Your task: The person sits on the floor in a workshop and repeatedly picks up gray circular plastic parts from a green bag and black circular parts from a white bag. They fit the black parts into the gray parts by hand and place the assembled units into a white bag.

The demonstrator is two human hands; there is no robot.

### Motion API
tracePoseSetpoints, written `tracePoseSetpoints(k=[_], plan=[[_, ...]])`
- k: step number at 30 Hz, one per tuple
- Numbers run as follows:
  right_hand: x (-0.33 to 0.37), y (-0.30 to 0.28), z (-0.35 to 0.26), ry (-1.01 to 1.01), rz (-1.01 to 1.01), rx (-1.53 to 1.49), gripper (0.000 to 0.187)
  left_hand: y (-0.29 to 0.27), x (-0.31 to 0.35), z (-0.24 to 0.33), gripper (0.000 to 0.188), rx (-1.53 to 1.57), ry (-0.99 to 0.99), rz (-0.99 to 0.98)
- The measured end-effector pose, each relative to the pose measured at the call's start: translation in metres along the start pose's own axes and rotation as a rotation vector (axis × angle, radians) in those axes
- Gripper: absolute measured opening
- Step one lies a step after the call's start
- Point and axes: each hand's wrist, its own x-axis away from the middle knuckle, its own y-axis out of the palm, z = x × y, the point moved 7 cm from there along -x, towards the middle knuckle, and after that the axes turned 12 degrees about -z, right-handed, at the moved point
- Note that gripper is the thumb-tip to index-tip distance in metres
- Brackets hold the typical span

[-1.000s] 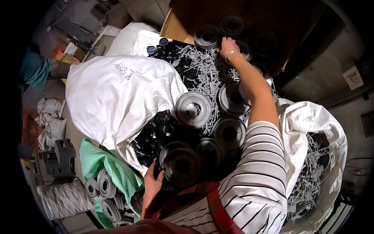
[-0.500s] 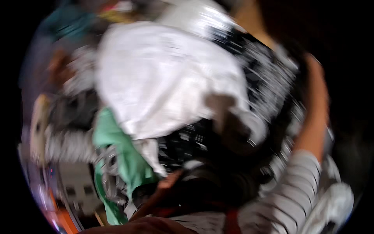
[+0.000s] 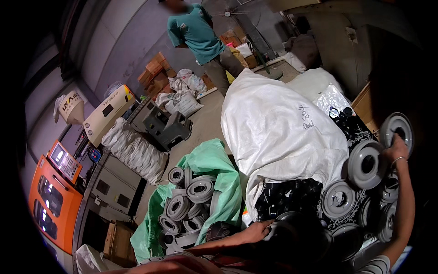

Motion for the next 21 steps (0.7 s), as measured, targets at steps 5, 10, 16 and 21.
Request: tracePoseSetpoints(k=[5,10,16,21], plan=[[0.101,0.027,-0.070,-0.151,-0.287,0.140,0.065,-0.019,0.023,-0.025,0.040,0.146,-0.109,0.254],[0.199,0.096,-0.090,-0.142,-0.657,0.115,0.067,-0.033,0.066,-0.040,0.057,0.456,-0.018,0.408],[0.245,0.134,-0.126,-0.297,-0.385,0.411,0.056,-0.038,0.095,-0.068,0.046,1.110,0.291,0.446],[0.325,0.114,-0.198,-0.413,-0.412,0.300,0.043,-0.046,0.117,-0.045,0.039,1.102,0.415,0.251]])
